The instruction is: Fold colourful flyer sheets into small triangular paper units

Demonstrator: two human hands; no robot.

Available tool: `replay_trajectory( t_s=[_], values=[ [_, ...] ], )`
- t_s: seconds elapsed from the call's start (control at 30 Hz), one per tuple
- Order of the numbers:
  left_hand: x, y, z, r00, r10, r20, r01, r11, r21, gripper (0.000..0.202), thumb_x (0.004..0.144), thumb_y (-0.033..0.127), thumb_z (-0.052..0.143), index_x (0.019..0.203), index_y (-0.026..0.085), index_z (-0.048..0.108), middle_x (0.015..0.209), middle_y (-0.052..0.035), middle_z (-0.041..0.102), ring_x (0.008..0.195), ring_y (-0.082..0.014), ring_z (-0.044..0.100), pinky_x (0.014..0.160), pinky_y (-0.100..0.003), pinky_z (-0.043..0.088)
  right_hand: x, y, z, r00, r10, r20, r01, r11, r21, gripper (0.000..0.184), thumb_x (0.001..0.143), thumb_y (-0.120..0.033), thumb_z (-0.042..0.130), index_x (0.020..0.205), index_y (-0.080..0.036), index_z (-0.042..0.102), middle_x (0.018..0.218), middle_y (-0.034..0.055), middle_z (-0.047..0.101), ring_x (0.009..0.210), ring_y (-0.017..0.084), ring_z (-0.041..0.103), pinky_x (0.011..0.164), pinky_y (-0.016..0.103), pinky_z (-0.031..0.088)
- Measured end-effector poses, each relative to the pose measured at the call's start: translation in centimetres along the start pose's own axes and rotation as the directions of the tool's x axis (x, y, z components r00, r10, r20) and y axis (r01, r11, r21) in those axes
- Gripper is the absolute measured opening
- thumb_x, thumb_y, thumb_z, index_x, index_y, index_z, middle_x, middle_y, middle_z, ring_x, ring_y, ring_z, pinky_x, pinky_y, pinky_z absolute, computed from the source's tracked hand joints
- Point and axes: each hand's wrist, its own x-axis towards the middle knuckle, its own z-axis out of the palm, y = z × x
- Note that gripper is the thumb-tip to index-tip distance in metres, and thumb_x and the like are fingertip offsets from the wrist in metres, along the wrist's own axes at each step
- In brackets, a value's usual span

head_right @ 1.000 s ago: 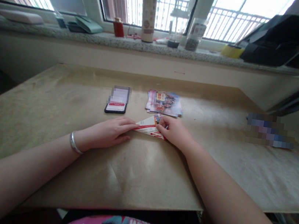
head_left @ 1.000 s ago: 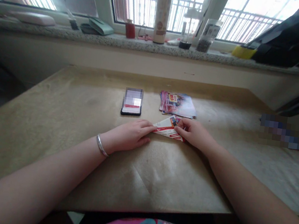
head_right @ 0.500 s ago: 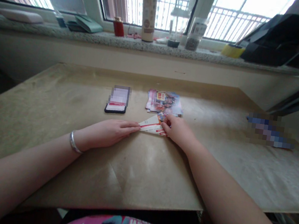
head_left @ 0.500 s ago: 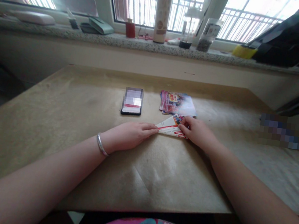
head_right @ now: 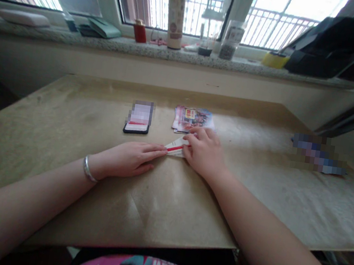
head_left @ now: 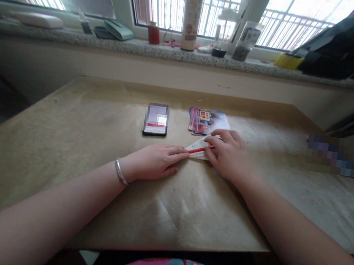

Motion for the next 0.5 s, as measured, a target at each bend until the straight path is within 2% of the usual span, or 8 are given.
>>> replay_trajectory(
  t_s=[0.03, 0.1, 0.2, 0.37, 0.5],
  values=[
    [0.0, 0.0, 0.1, 1.000, 0.002, -0.002, -0.002, 1.000, 0.004, 0.048, 0.091, 0.024, 0.047, 0.139, 0.016, 0.044, 0.139, -0.0119, 0.051, 0.123, -0.0223, 0.054, 0.102, -0.035, 0.047, 0.0, -0.4, 0.0, 1.000, -0.022, 0.010, 0.022, 0.999, 0.028, 0.020, 0.087, -0.028, 0.054, 0.096, -0.019, 0.069, 0.116, 0.0123, 0.063, 0.109, 0.030, 0.053, 0.093, 0.045, 0.043],
    [0.1, 0.0, 0.2, 1.000, 0.006, 0.000, -0.006, 1.000, 0.017, 0.049, 0.091, 0.021, 0.046, 0.140, 0.015, 0.043, 0.141, -0.0112, 0.050, 0.125, -0.0218, 0.052, 0.104, -0.035, 0.045, 0.1, -1.1, 0.1, 0.995, -0.052, 0.084, 0.044, 0.995, 0.092, 0.023, 0.090, -0.027, 0.049, 0.092, -0.018, 0.069, 0.104, 0.0106, 0.068, 0.099, 0.025, 0.058, 0.089, 0.040, 0.044],
    [0.2, 0.0, 0.3, 1.000, -0.006, 0.019, 0.006, 1.000, 0.028, 0.050, 0.091, 0.020, 0.045, 0.141, 0.014, 0.041, 0.143, -0.0109, 0.047, 0.128, -0.0214, 0.049, 0.107, -0.035, 0.042, 0.2, -1.6, 0.6, 0.982, -0.052, 0.183, 0.035, 0.995, 0.092, 0.023, 0.090, -0.030, 0.049, 0.090, -0.019, 0.070, 0.092, 0.0087, 0.071, 0.089, 0.024, 0.060, 0.086, 0.039, 0.043],
    [0.4, 0.2, 0.1, 1.000, -0.025, 0.012, 0.025, 1.000, 0.006, 0.048, 0.090, 0.019, 0.045, 0.138, 0.015, 0.045, 0.141, -0.0106, 0.049, 0.128, -0.0202, 0.048, 0.108, -0.036, 0.041, 0.5, -1.0, 1.5, 0.976, -0.026, 0.215, -0.013, 0.984, 0.180, 0.022, 0.088, -0.029, 0.051, 0.083, -0.020, 0.070, 0.089, 0.0081, 0.070, 0.088, 0.021, 0.061, 0.083, 0.034, 0.044],
    [0.4, 0.1, 0.1, 0.999, 0.002, -0.037, 0.000, 0.999, 0.044, 0.039, 0.091, 0.021, 0.046, 0.129, 0.016, 0.054, 0.127, -0.0102, 0.059, 0.115, -0.0208, 0.055, 0.099, -0.035, 0.047, 0.7, -0.4, 2.1, 0.974, 0.033, 0.222, -0.091, 0.962, 0.258, 0.017, 0.085, -0.029, 0.055, 0.077, -0.018, 0.066, 0.086, 0.0075, 0.067, 0.086, 0.021, 0.058, 0.079, 0.032, 0.044]
  ],
)
